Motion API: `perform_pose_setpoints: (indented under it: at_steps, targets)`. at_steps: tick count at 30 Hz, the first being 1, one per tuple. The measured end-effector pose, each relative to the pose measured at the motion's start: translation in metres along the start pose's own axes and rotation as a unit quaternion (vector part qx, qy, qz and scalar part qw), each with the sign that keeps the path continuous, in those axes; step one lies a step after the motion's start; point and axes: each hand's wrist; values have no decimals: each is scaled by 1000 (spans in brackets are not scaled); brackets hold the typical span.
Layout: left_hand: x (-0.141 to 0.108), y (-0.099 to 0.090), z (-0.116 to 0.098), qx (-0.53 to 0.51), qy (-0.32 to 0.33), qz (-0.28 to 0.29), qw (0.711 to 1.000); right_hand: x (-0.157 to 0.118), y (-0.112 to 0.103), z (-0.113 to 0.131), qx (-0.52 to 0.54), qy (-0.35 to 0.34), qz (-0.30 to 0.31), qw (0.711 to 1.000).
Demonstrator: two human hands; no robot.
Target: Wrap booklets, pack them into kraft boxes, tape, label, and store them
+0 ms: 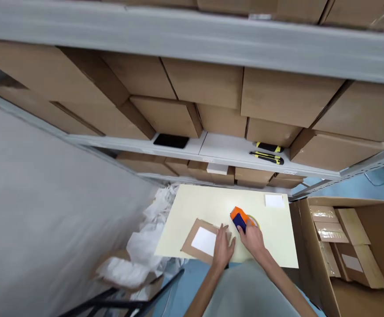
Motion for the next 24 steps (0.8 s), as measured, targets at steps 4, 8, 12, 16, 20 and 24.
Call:
perform_pose_setpoints:
  at_steps: [4, 8, 12, 16, 20, 24]
  targets:
    - [71, -36, -53, -80, 10, -81, 993, 20, -41, 59, 52, 21, -86, 995]
    - [186, -72, -113, -140, 142, -100, 975, 80, -106, 125, 60, -77, -205, 974]
    - [264, -95, -146, -136, 196, -98, 966, 145, -162, 177, -7, -142, -217, 966]
    - [263, -108, -144, -135, 198, -86, 967, 181, -187, 200, -42, -139, -195, 970]
    - [228, -116, -102, -126, 175, -72, 974, 185, -189, 201, -50, -137, -198, 969]
    - [193, -135, -30, -76, 61, -32, 995, 161, -160, 174, -40, -135, -250, 958]
Point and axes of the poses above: each hand's wrist, its own x-axis towards the middle knuckle, its own y-axis out of the palm, z = x × y, and after that the axes turned 14 degrees about -z, right-handed
